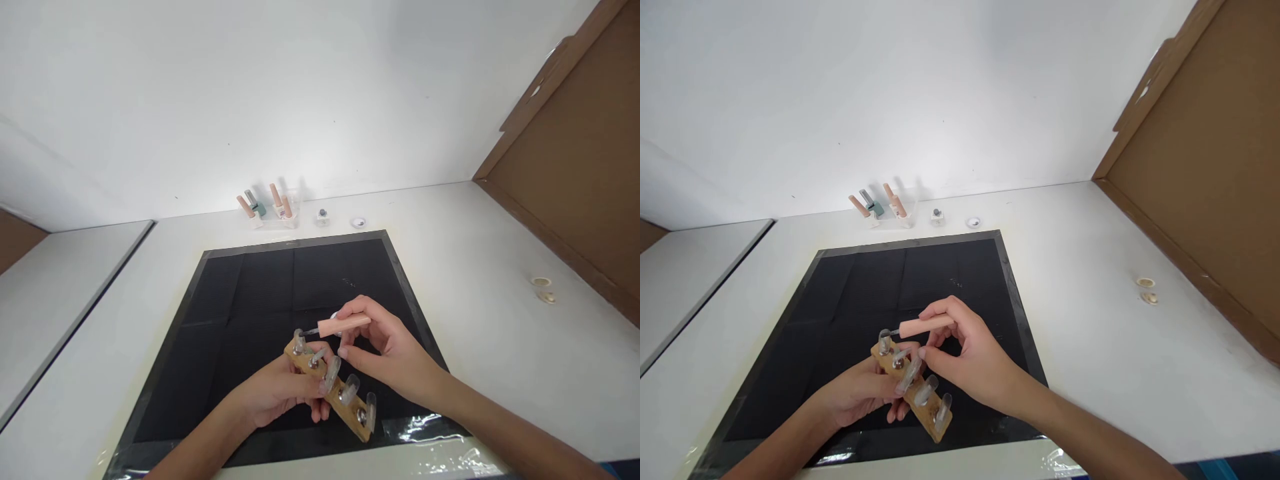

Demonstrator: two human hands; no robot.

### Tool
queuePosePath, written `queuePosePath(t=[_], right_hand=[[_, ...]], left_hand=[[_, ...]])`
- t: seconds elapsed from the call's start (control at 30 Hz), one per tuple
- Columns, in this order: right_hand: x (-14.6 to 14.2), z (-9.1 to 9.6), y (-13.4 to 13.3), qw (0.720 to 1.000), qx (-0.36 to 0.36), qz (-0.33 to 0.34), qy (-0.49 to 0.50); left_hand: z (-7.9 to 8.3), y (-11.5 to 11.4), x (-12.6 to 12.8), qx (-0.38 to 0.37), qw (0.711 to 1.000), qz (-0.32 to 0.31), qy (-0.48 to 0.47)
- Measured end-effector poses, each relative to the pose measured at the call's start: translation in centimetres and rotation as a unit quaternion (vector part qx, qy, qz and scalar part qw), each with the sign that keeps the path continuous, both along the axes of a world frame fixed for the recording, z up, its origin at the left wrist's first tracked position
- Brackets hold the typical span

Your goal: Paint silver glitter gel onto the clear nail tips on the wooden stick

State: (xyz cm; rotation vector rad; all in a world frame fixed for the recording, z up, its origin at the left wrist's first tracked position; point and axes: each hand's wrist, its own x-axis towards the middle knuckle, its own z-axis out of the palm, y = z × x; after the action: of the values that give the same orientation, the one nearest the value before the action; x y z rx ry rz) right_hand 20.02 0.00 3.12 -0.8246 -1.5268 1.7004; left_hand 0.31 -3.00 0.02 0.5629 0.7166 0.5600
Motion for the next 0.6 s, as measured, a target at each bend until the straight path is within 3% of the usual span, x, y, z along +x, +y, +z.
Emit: queuePosePath(t=[0.23,0.33,0.47,0.6], right_hand=[[0.1,0.0,0.2,1.0,0.009,-0.008,-0.001],[0.6,0.4,0.4,0.998,0.044,-0.044,-0.004],[1.5,1.0,0.8,0.986,0.144,-0.08,-0.026],[1.9,1.4,1.0,0.958,0.281,-0.039,-0.045]], left_hand=[[0.3,0.0,0.1,0.002,1.0,-0.005,-0.006],[0.6,0.1,0.2,0.006,1.0,-0.009,-0.004],[0.9,0.1,0.2,0.005,1.0,-0.007,0.013],[0.7,0.1,0.1,-0.002,1.0,-0.003,0.004]])
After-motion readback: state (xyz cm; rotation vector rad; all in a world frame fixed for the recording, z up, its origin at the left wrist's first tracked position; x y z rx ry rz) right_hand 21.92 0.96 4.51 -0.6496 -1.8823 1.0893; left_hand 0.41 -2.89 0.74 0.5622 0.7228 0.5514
